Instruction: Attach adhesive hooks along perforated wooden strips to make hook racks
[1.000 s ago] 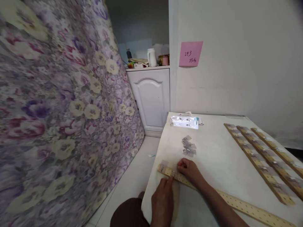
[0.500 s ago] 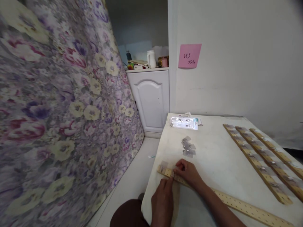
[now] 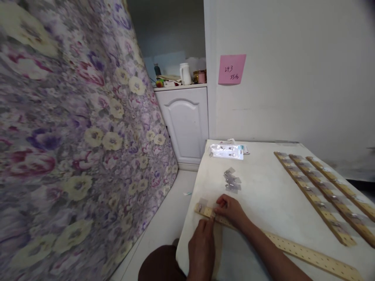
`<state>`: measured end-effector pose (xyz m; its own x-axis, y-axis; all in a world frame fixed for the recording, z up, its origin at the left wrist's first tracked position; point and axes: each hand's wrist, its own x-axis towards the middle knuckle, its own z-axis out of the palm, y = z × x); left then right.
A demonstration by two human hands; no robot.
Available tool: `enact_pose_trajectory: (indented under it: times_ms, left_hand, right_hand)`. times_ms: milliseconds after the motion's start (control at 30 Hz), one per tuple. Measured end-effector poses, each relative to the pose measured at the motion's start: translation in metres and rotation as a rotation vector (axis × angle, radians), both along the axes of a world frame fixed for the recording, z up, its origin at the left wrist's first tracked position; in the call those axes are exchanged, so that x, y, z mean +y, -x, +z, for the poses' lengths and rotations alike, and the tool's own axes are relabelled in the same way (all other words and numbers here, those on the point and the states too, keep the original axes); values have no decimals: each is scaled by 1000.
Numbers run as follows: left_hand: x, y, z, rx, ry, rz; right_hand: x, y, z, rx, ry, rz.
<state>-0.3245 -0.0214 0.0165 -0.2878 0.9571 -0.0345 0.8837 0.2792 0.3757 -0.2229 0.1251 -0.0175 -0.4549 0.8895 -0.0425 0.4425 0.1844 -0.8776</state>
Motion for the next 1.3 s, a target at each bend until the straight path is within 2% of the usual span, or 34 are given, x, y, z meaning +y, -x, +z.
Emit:
enact_pose_trajectory:
  times_ms: [233,433,633,833,933,1100,1300]
  left_hand:
    - [2,1,-3,45,7,-8]
    - [-3,5,-10,-101,-173,-44]
    - [-3,9,-13,-278,-358,42]
    - [-4,8,-9,-344,-409,73]
    - [-5,3,-12,-374,-415,54]
    - [-3,-4,-18,-368,-376,-80]
    - [0,-1,-22,-283,-259,-238]
  right_hand:
    - [0,-2,4,49,22,18]
    - [0,-5,2,93,-6,13]
    - [-2,-8,6,168,-42,-14]
    - [2,-22,2,225,15,-13]
    - [15,-40,0,233,34,-71]
    - [55,-64,7,112,-129,-281]
    - [97,-52,11,8,-116,-420]
